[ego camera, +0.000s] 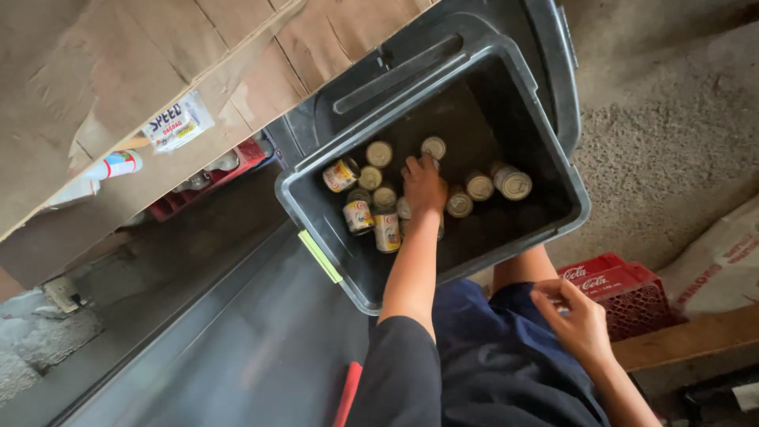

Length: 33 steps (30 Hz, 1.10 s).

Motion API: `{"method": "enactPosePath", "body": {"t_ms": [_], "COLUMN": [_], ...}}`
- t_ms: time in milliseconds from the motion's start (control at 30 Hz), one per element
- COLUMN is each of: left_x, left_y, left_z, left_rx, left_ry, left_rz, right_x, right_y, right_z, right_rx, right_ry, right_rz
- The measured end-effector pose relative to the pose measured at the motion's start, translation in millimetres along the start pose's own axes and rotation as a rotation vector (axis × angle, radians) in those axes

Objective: Stocking and organizing canned goods from a bin onto a wooden shelf.

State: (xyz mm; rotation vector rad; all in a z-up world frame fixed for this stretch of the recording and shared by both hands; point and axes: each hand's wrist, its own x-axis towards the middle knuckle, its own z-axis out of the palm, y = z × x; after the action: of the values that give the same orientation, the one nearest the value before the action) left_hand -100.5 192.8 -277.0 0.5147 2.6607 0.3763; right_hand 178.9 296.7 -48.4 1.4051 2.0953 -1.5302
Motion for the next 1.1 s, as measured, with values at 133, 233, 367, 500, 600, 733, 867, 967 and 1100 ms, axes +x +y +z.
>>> {"method": "enactPosePath", "body": {"t_ms": [133,233,367,500,600,733,867,967,1100], "left_x": [-5,-7,4,5,1,-13,-23,-11,-13], "left_y": [26,27,8,-5,-1,-42,-78,-75,-76], "left_z": [-42,-40,-3,18,-21,-33,-51,-61,-48], "left_rx": [0.043,0.043,0.045,0.025,0.008,0.154,0.35,0.424,0.475], "left_ry": [-0.08,-0.14,-0.156,-0.151,-0.232,0.123,0.283,0.236,0.307], "left_rz": [0.016,0.044,-0.041,-0.1,-0.051,0.025,-0.144,-0.182,-0.197], "right_x": [-3,-1,5,5,5,12,18,23,18], "right_y": [12,11,11,9,2,9,-11,-21,-22], "right_z": [-5,-2,2,6,5,5,5,5,2], "right_rx": [0.007,-0.006,0.004,0.007,-0.016,0.005,-0.032,-0.038,-0.035], "right_ry": [0.026,0.046,0.017,0.001,-0.015,-0.022,-0.039,-0.05,-0.075], "right_rz": [0.019,0.019,0.016,0.019,0.082,-0.017,-0.013,-0.025,-0.032]}}
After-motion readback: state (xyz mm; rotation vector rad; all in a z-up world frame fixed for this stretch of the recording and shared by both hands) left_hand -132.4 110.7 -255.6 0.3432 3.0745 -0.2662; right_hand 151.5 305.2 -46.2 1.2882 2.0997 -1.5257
